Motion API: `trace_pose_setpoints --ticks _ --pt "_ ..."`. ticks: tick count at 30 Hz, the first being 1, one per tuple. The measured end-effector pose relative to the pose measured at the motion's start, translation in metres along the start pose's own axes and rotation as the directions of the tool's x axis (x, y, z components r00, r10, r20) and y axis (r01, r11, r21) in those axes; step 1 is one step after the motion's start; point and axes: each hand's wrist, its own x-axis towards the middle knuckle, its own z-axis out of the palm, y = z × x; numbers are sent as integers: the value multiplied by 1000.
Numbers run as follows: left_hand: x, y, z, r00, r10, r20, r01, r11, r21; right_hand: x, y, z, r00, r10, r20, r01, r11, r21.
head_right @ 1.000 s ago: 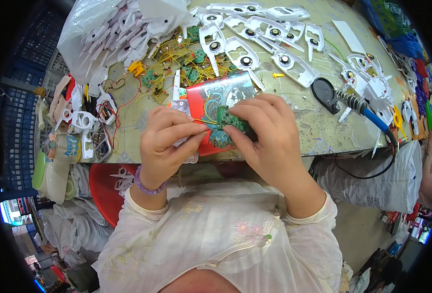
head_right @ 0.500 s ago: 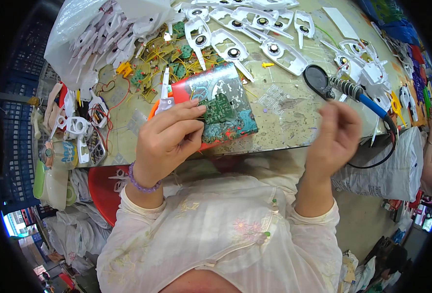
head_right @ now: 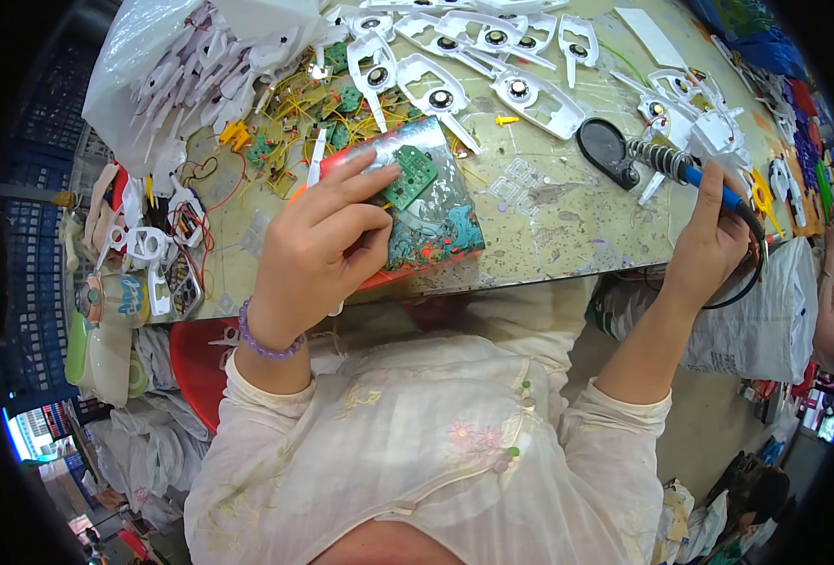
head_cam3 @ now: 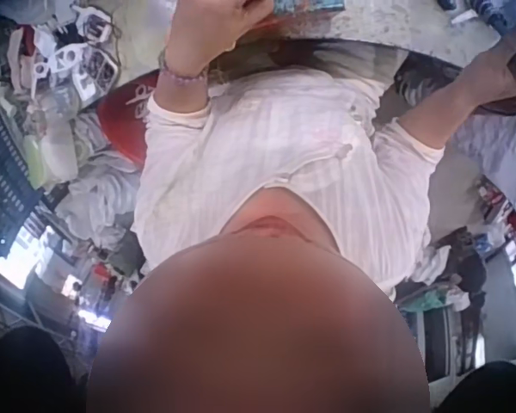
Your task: The person is soldering small electronic components and wires onto plastic toy parts at a factory workbench.
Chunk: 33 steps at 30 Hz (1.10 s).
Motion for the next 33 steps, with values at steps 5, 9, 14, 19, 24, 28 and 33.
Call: trace_pose_setpoints --ticks 5,9,14,19,24,28,33 --pt "-3 1 -3 1000 -15 -23 15 1000 13 3 -2 -1 993 -97 73 106 985 -136" --pt "-12 4 -8 998 -63 -26 63 998 1 5 2 -6 984 -68 163 110 957 -269" --pt "-18 2 -9 998 -66 -22 66 998 -18 13 -5 -37 976 -196 -98 150 922 -356" --pt "-21 1 -9 997 -68 -26 67 997 -34 7 -62 -88 330 -917 223 511 -24 -859" --pt "-22 -1 -11 998 -64 -4 64 998 -26 -54 -66 -38 795 -587 -153 607 769 201" --pt "-21 -1 -9 998 -56 -27 55 998 -36 -88 -69 -3 819 -568 74 449 718 532" --pt "-24 -1 -10 998 -66 -22 65 998 -18 -105 -62 23 792 -592 151 363 655 663"
